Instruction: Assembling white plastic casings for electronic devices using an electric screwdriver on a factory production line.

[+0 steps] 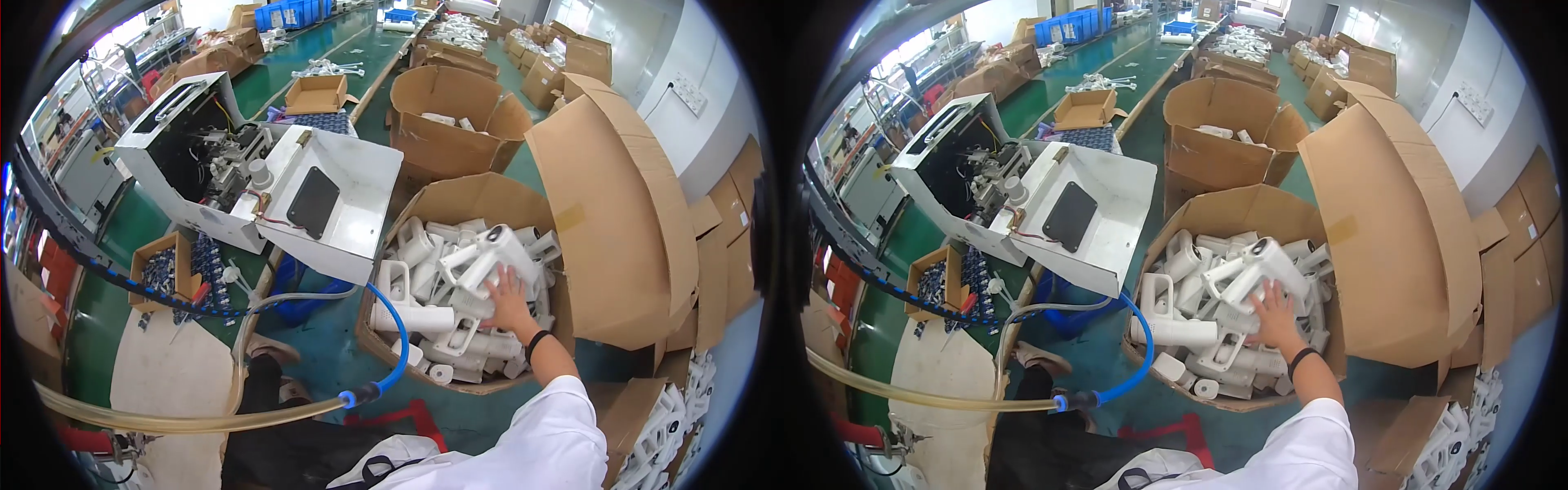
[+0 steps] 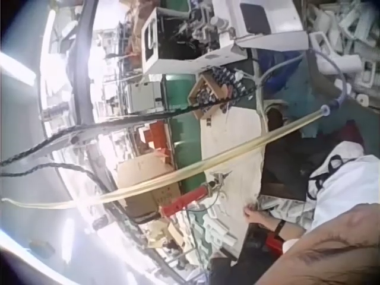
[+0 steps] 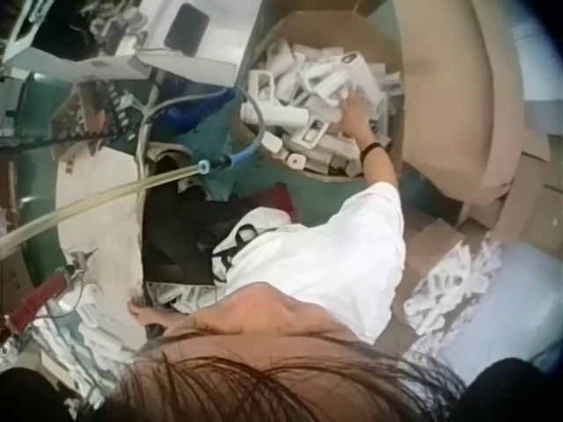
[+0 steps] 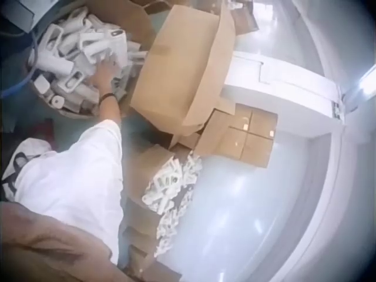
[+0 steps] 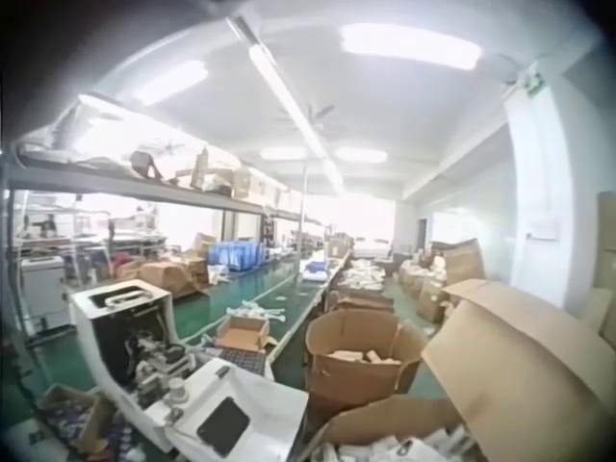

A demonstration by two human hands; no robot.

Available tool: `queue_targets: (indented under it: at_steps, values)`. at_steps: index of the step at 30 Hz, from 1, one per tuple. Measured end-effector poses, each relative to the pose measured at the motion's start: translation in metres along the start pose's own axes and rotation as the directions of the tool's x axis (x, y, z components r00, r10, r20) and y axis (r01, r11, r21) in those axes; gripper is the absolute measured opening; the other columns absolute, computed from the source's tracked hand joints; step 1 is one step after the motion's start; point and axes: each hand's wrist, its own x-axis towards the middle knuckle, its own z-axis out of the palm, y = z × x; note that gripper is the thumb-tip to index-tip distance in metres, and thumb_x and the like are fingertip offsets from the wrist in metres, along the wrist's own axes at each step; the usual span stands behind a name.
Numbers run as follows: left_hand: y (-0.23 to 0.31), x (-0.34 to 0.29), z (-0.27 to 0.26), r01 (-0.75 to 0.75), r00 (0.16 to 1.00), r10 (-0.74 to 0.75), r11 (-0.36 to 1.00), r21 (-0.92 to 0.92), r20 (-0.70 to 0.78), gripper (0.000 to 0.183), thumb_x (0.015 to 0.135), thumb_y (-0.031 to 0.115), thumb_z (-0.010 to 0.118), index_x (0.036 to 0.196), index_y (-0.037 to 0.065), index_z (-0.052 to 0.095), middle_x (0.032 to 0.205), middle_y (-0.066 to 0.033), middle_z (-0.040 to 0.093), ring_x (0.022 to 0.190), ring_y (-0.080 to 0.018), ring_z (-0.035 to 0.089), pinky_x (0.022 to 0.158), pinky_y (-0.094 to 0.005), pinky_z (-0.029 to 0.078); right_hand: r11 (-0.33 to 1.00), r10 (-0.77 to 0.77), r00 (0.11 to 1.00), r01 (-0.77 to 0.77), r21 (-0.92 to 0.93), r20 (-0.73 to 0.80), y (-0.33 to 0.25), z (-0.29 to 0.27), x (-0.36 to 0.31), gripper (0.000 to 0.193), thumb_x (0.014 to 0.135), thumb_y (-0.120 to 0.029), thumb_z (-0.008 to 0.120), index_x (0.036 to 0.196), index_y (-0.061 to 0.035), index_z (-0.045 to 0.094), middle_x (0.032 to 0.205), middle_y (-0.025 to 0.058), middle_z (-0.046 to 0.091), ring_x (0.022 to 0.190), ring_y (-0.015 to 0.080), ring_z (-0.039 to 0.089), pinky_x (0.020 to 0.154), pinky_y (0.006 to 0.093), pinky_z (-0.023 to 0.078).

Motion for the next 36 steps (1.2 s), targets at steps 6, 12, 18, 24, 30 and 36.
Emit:
queue_targets:
  at_steps: [6, 12, 18, 24, 30, 36]
  values:
    - [-0.014, 0.015, 0.003, -0.025, 0.999, 0.026, 1.0, 0.019, -0.035, 0.034, 0.094, 0.024, 0.056, 0.106, -0.006, 0.065, 0.097, -0.019, 0.068, 0.083, -0.0284, 0.065, 0.074, -0.0378, 0.054, 0.974, 0.206, 0.977, -0.211, -0.088, -0.06, 0.062, 0.017, 0.062, 0.106, 0.056, -0.036, 0.086, 0.144, -0.0127, 0.031, 0.154, 0.0181, 0.014, 0.141, 0.0381, 0.019, 0.104, 0.0634, 0.029]
    - [-0.029, 0.026, -0.001, -0.043, 0.999, 0.043, 0.998, -0.038, 0.009, 0.031, 0.094, 0.022, 0.058, 0.104, -0.006, 0.066, 0.095, -0.0186, 0.068, 0.082, -0.026, 0.065, 0.072, -0.0353, 0.055, 0.921, 0.383, 0.84, -0.381, 0.085, -0.385, 0.061, 0.032, 0.09, 0.069, 0.071, -0.019, 0.074, 0.132, -0.0038, 0.046, 0.142, 0.0197, 0.038, 0.133, 0.037, 0.034, 0.1, 0.0563, 0.037]
    - [-0.029, 0.021, -0.004, -0.085, 0.996, 0.085, 0.996, -0.017, -0.023, 0.03, 0.092, 0.022, 0.06, 0.101, -0.006, 0.067, 0.091, -0.0172, 0.068, 0.081, -0.0253, 0.065, 0.072, -0.035, 0.054, 0.861, -0.146, 0.845, 0.364, 0.355, -0.514, -0.062, -0.014, 0.054, 0.052, 0.077, -0.025, 0.071, 0.12, 0.0006, 0.055, 0.13, 0.0264, 0.05, 0.122, 0.0412, 0.047, 0.104, 0.0476, 0.037]
    - [-0.026, 0.021, -0.002, -0.02, 1.0, 0.02, 1.0, 0.014, -0.005, 0.031, 0.092, 0.023, 0.06, 0.101, -0.006, 0.067, 0.091, -0.0174, 0.068, 0.079, -0.0254, 0.064, 0.07, -0.0369, 0.053, 0.806, -0.512, 0.859, 0.473, 0.356, 0.019, -0.138, 0.046, 0.015, 0.076, 0.081, -0.051, 0.062, 0.137, -0.0051, 0.04, 0.127, 0.0238, 0.052, 0.122, 0.0381, 0.047, 0.099, 0.0465, 0.042]
    - [-0.028, 0.015, -0.008, -0.073, 0.996, 0.072, 0.997, -0.017, -0.046, 0.031, 0.092, 0.023, 0.06, 0.101, -0.006, 0.068, 0.092, -0.0174, 0.068, 0.076, -0.0265, 0.063, 0.069, -0.038, 0.053, 0.843, -0.394, 0.826, 0.15, 0.516, 0.404, -0.138, 0.054, 0.036, 0.076, 0.083, -0.052, 0.06, 0.141, -0.0095, 0.035, 0.117, 0.0217, 0.061, 0.108, 0.0372, 0.059, 0.094, 0.0432, 0.047]
    - [-0.03, 0.024, -0.003, -0.031, 0.995, 0.032, 0.999, 0.012, -0.098, 0.032, 0.093, 0.023, 0.057, 0.098, -0.006, 0.068, 0.088, -0.0176, 0.068, 0.074, -0.0262, 0.063, 0.065, -0.0385, 0.053, 0.809, -0.404, 0.855, 0.168, 0.563, 0.324, -0.129, 0.084, 0.032, 0.08, 0.071, -0.037, 0.072, 0.138, -0.0124, 0.038, 0.116, 0.0167, 0.063, 0.105, 0.0366, 0.06, 0.09, 0.0427, 0.049]
